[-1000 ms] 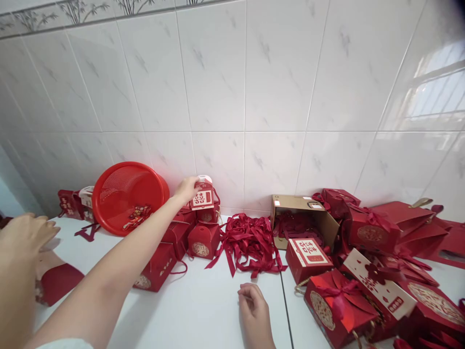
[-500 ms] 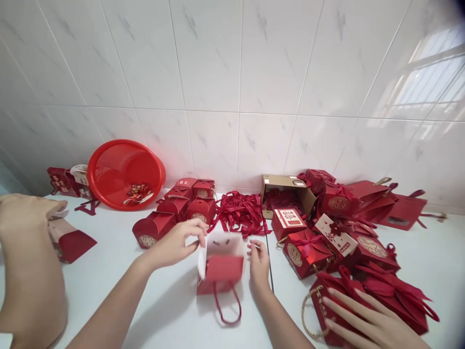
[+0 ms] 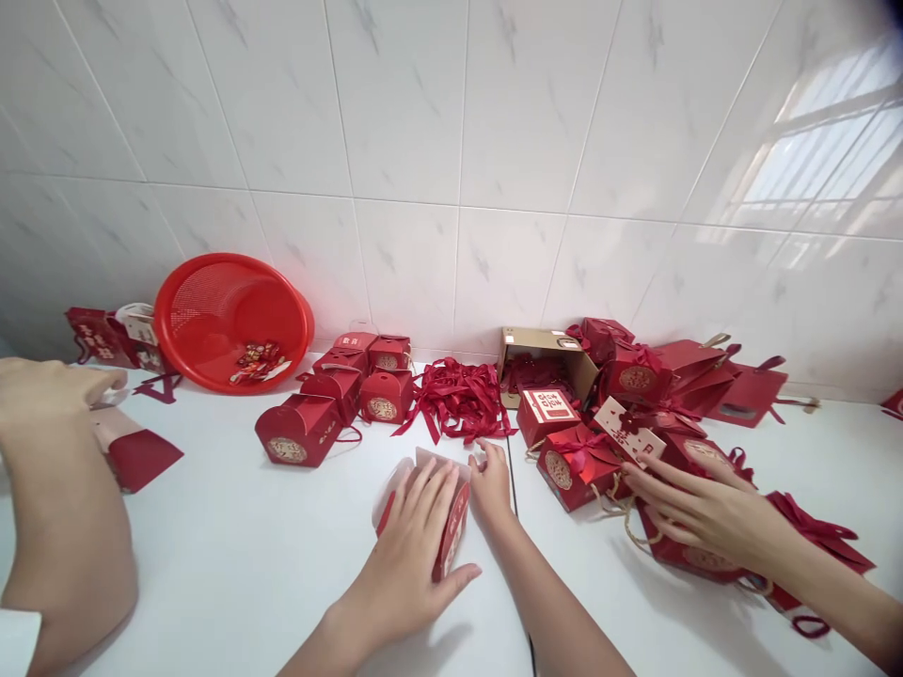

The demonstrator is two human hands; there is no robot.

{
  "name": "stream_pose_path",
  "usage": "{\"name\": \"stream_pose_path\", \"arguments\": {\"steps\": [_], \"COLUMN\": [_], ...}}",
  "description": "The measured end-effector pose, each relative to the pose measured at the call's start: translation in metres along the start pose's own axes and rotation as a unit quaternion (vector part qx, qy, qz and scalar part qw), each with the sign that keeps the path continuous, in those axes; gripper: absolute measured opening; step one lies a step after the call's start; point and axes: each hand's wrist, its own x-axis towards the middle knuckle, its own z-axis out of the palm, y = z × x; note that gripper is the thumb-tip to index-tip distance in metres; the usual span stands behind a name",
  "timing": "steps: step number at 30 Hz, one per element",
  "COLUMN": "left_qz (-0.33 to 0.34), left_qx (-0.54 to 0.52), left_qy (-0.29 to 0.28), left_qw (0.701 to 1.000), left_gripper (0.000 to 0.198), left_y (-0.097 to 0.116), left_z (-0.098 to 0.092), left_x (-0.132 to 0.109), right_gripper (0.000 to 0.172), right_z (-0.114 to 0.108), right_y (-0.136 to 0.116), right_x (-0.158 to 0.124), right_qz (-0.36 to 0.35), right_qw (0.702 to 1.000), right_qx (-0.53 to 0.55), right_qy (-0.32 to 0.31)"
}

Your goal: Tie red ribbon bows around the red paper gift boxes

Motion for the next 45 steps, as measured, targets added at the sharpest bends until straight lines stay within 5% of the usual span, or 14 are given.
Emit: {"name": "stream_pose_path", "arguments": {"steps": [5, 9, 12, 18, 26, 32, 37, 41, 45], "left_qz": [-0.042, -0.022, -0.018, 0.008, 0.057, 0.016, 0.018, -0.001, 0.017], "left_qx": [0.022, 0.013, -0.016, -0.071, -0.193, -0.203, -0.192, -0.164, -0.144], "left_qy": [0.066, 0.064, 0.055, 0.066, 0.048, 0.064, 0.056, 0.062, -0.041], "left_qw": [0.997, 0.998, 0.998, 0.995, 0.978, 0.977, 0.98, 0.985, 0.989], "left_gripper": [0.085, 0.09, 0.074, 0.042, 0.031, 0.027, 0.02, 0.022, 0.02], "left_y": [-0.012, -0.019, -0.026, -0.034, -0.045, -0.048, -0.048, -0.046, -0.04], "left_z": [0.023, 0.019, 0.016, 0.016, 0.013, 0.012, 0.017, 0.019, -0.006], "left_x": [0.004, 0.012, 0.022, 0.042, 0.058, 0.068, 0.07, 0.068, 0.073], "right_gripper": [0.04, 0.02, 0.011, 0.019, 0.029, 0.018, 0.028, 0.027, 0.015], "right_z": [0.005, 0.006, -0.001, -0.04, -0.094, -0.126, -0.141, -0.141, -0.139], "right_y": [-0.002, -0.003, -0.011, -0.055, -0.099, -0.131, -0.137, -0.133, -0.132], "right_x": [0.022, 0.038, 0.048, 0.067, 0.065, 0.047, 0.039, 0.038, 0.038], "right_qz": [-0.009, -0.001, -0.017, -0.081, -0.074, -0.019, -0.041, -0.09, -0.105], "right_qw": [0.997, 0.996, 0.998, 0.996, 0.989, 0.924, 0.894, 0.918, 0.955], "right_qx": [-0.07, -0.085, -0.064, 0.016, 0.117, 0.382, 0.445, 0.385, 0.255], "right_qy": [-0.016, -0.013, -0.008, 0.03, 0.056, -0.018, -0.033, 0.029, 0.112]}}
